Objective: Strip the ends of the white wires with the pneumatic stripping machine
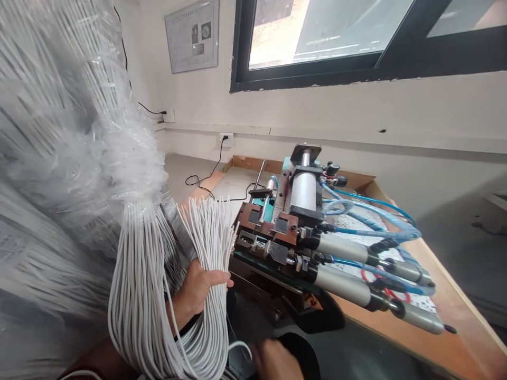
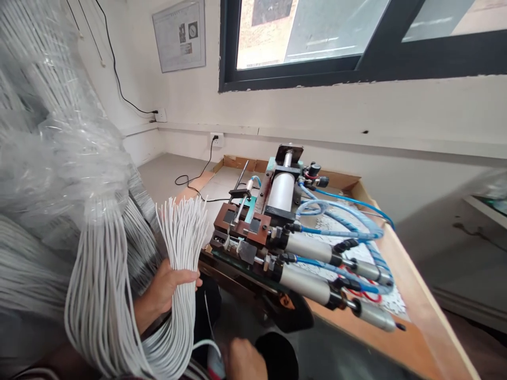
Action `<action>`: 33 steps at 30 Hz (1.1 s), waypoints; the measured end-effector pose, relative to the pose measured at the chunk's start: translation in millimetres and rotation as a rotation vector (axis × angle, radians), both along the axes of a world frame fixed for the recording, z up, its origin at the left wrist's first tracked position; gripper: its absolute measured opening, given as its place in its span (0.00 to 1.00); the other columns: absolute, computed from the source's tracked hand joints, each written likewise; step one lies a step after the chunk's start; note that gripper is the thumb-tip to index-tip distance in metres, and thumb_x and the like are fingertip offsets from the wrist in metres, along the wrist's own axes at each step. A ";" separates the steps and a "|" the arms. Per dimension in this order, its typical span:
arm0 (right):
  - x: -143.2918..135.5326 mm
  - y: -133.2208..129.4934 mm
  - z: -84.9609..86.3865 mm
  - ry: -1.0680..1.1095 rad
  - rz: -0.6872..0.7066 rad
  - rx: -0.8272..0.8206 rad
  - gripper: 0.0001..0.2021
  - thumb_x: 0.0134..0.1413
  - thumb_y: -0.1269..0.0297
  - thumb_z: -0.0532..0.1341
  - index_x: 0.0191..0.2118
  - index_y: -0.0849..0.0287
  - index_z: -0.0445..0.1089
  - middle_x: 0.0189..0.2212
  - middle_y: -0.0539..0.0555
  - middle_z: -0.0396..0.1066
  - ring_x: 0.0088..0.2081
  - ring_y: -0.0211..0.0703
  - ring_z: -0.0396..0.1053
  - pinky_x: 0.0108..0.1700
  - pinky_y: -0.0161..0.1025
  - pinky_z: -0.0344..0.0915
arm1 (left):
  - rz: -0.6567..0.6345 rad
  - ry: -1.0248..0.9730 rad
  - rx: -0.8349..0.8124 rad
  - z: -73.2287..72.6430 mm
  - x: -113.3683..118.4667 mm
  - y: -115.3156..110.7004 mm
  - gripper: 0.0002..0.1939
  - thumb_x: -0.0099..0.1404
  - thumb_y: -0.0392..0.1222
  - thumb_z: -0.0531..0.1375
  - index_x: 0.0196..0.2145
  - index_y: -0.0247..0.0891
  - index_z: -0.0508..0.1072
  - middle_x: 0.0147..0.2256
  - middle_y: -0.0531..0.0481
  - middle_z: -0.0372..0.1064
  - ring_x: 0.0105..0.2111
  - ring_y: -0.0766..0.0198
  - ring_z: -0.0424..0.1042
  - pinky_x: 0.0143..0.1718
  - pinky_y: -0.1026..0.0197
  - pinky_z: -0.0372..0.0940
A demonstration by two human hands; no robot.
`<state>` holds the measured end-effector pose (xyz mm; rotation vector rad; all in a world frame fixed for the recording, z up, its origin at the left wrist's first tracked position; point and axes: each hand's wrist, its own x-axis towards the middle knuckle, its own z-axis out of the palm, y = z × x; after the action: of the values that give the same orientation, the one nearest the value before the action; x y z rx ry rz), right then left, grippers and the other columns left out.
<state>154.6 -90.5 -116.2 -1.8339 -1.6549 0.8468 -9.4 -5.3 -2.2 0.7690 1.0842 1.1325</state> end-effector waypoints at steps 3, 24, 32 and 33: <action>0.4 37.8 48.5 0.164 0.013 0.242 0.12 0.50 0.59 0.56 0.31 0.57 0.75 0.30 0.60 0.74 0.32 0.50 0.70 0.35 0.40 0.62 | -0.044 0.035 0.093 -0.1 4.0 -0.8 0.12 0.41 0.29 0.62 0.28 0.33 0.71 0.21 0.53 0.69 0.21 0.65 0.68 0.25 0.62 0.64; -36.4 74.5 79.0 1.148 -0.359 0.135 0.13 0.46 0.55 0.62 0.31 0.61 0.71 0.21 0.49 0.64 0.20 0.33 0.54 0.22 0.32 0.52 | -0.013 0.005 0.031 7.1 3.5 18.3 0.08 0.40 0.31 0.62 0.24 0.32 0.72 0.20 0.53 0.70 0.21 0.60 0.71 0.24 0.60 0.65; -34.9 84.2 89.9 1.447 -0.428 -0.021 0.12 0.37 0.58 0.68 0.25 0.62 0.71 0.18 0.47 0.62 0.20 0.31 0.56 0.22 0.29 0.54 | -0.014 0.047 0.048 13.0 5.3 21.4 0.08 0.41 0.32 0.62 0.24 0.32 0.71 0.18 0.54 0.68 0.19 0.63 0.69 0.21 0.62 0.63; -35.0 84.7 90.6 1.463 -0.430 -0.034 0.12 0.37 0.59 0.68 0.25 0.62 0.71 0.18 0.47 0.62 0.20 0.31 0.56 0.23 0.29 0.54 | -0.021 0.057 0.060 12.5 5.3 21.3 0.08 0.42 0.31 0.62 0.25 0.32 0.71 0.18 0.54 0.67 0.18 0.63 0.69 0.21 0.62 0.63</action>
<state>119.6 -5.8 -25.6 -0.9240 -0.3003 1.4425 -4.1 16.0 10.3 0.8620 1.0910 1.1358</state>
